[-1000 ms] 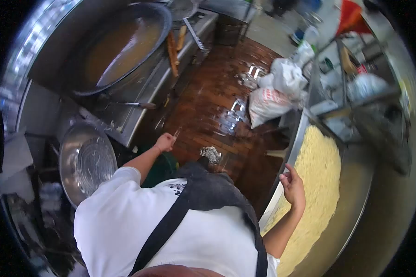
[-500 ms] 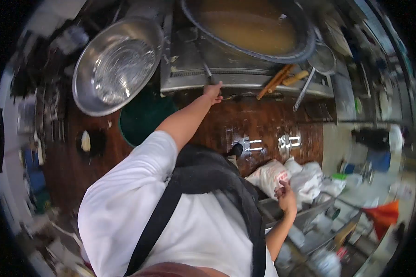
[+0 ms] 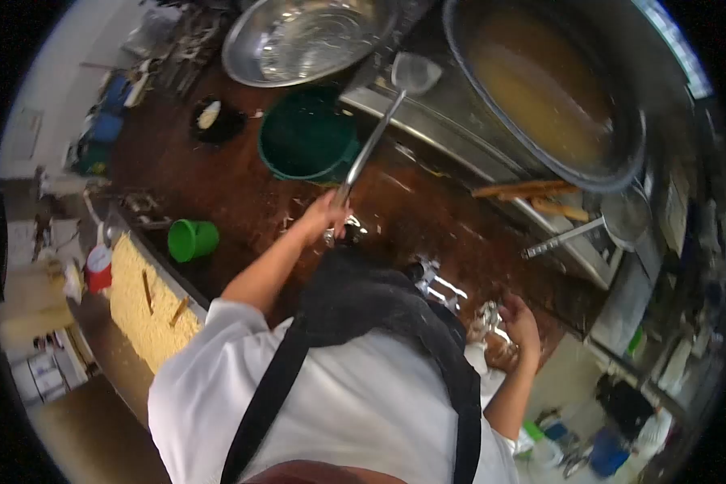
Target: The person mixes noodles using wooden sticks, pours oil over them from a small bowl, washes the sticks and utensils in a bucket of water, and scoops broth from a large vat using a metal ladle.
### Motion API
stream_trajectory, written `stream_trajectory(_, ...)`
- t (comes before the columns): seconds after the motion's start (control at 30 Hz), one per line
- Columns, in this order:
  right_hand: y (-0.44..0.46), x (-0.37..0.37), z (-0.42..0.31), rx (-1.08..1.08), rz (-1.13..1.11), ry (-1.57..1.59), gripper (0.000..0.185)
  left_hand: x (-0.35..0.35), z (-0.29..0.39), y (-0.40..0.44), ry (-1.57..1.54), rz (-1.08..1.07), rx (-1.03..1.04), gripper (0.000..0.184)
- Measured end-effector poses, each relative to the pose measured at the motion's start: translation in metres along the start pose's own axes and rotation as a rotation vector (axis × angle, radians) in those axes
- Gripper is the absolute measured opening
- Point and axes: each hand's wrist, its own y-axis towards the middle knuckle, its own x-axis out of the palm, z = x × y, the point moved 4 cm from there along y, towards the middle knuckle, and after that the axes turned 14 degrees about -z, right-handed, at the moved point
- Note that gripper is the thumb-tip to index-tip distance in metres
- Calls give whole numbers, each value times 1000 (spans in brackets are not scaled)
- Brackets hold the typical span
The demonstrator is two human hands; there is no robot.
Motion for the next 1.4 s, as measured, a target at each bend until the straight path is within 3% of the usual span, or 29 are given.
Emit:
stream_trajectory(0.17, 65, -14, -43, -94, -159, -275, 41, -6, -62, -152, -81, 267, -67, 30)
stream_trajectory(0.3, 87, 4, -123, -303, -168, -417, 41, -62, -98, -164, -156, 513, -135, 24)
stream_trajectory(0.37, 100, 15, -139, -513, -90, -546, 43, -110, -99, -142, -186, 517, -212, 18)
stream_trajectory(0.43, 73, 22, -195, -149, -245, -453, 45, -157, -100, -110, -308, 607, -281, 8)
stream_trajectory(0.57, 73, 29, -175, -160, -206, -447, 46, -241, -86, -48, -225, 648, -285, 12)
stream_trajectory(0.6, 63, 23, -168, -139, -185, -417, 46, -275, -92, -26, -210, 608, -294, 23)
stream_trajectory(0.63, 48, 17, -168, -74, -169, -434, 45, -276, -75, -8, -299, 655, -85, 26)
stream_trajectory(0.7, 39, 5, -116, -54, -87, -333, 49, -251, -26, 22, -187, 671, 45, 62)
stream_trajectory(0.73, 29, -5, -100, -25, -58, -302, 51, -216, 7, 32, 59, 762, 118, 78)
stream_trajectory(0.77, 22, -14, -83, -14, -41, -278, 52, -187, 22, 45, 135, 831, 198, 75)
stream_trajectory(0.9, 11, -61, -15, 65, 199, -117, 59, -34, 30, 126, 286, 386, 336, 56)
stream_trajectory(0.97, 28, -83, 29, 26, 369, 4, 61, 63, 22, 171, 573, 120, 343, 51)
stream_trajectory(1.0, 51, -91, 62, -73, 478, 48, 63, 122, 28, 186, 780, 107, 259, 54)
stream_trajectory(1.03, 61, -105, 70, -6, 435, 174, 67, 165, 23, 212, 900, 62, 215, 62)
stream_trajectory(1.1, 94, -127, 89, -34, 487, 286, 68, 225, -1, 279, 1115, -111, 283, 78)
stream_trajectory(1.2, 179, -134, 149, -42, 543, 497, 70, 293, -31, 373, 1439, -53, 206, 94)
stream_trajectory(1.23, 204, -131, 166, -83, 580, 472, 72, 316, -33, 390, 1494, -87, 69, 94)
stream_trajectory(1.27, 183, -140, 136, -76, 496, 586, 64, 340, -31, 400, 1543, -118, -73, 94)
stream_trajectory(1.3, 208, -130, 151, -56, 524, 730, 53, 361, -35, 406, 1586, -148, -219, 94)
stream_trajectory(1.33, 216, -129, 150, -85, 454, 807, 47, 379, -42, 409, 1762, -58, -238, 89)
stream_trajectory(1.4, 233, -122, 160, -169, 341, 1050, 36, 389, -61, 423, 1776, 101, -127, 90)
